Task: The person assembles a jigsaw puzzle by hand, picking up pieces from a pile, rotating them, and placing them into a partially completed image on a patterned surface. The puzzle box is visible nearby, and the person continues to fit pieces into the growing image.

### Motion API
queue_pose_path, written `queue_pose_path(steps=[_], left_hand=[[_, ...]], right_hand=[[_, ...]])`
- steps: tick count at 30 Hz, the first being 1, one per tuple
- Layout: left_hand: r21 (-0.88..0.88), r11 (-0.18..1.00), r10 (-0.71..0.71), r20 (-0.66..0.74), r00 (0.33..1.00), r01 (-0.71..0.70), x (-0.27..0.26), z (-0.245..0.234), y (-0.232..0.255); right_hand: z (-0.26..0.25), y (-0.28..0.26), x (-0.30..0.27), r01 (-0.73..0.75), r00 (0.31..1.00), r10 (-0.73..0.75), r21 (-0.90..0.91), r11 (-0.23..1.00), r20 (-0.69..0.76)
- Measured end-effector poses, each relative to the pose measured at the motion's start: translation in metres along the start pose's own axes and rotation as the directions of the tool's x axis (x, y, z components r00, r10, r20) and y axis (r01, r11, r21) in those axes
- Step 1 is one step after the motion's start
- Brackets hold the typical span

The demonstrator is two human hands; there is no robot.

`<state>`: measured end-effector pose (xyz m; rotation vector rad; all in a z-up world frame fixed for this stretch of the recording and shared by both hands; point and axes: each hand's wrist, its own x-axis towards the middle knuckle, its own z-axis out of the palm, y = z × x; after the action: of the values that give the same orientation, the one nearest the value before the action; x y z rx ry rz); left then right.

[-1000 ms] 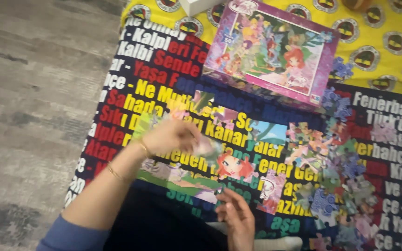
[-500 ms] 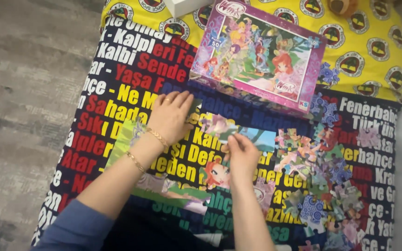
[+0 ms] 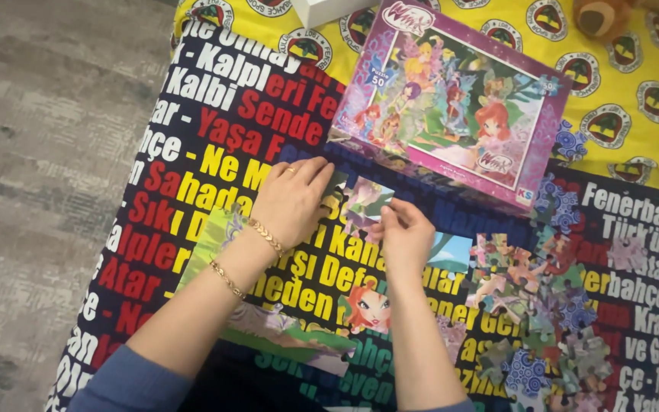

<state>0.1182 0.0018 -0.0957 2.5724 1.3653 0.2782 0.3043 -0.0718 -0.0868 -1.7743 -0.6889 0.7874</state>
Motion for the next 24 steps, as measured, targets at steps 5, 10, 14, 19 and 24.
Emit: queue_pose_path(steps=[5,10,14,19,24], left_hand=[[0.002,1.0,-0.003,-0.012,1.0,0.003,-0.001,0.002,0.002],[0.042,0.999,-0.01,-0.005,1.0,0.01,-0.003,-0.009,0.004],[-0.105,0.993,-0.056,0.02,0.998,0.058,0.003,-0.027,0.003],[-0.161,0.986,-0.043,-0.042,0.998,0.035,0.003,-0.039,0.017],[0.027,0.983,0.184,-0.113,0.976,-0.182,-0.011,0.004,0.048]], right_hand=[[-0.001,0.007,0.003,-0.004,1.0,0.003,0.014,1.0,0.022],[-0.006,0.004,0.006,-0.033,0.999,0.032,0.048,0.998,0.025],[-0.025,-0.018,0.005,-0.071,0.994,0.08,0.129,0.989,-0.069],[-0.073,0.009,0.027,-0.061,0.985,0.103,0.28,0.958,-0.137],[-0.094,-0.007,0.002,-0.012,0.999,0.014,0.065,0.998,-0.032]])
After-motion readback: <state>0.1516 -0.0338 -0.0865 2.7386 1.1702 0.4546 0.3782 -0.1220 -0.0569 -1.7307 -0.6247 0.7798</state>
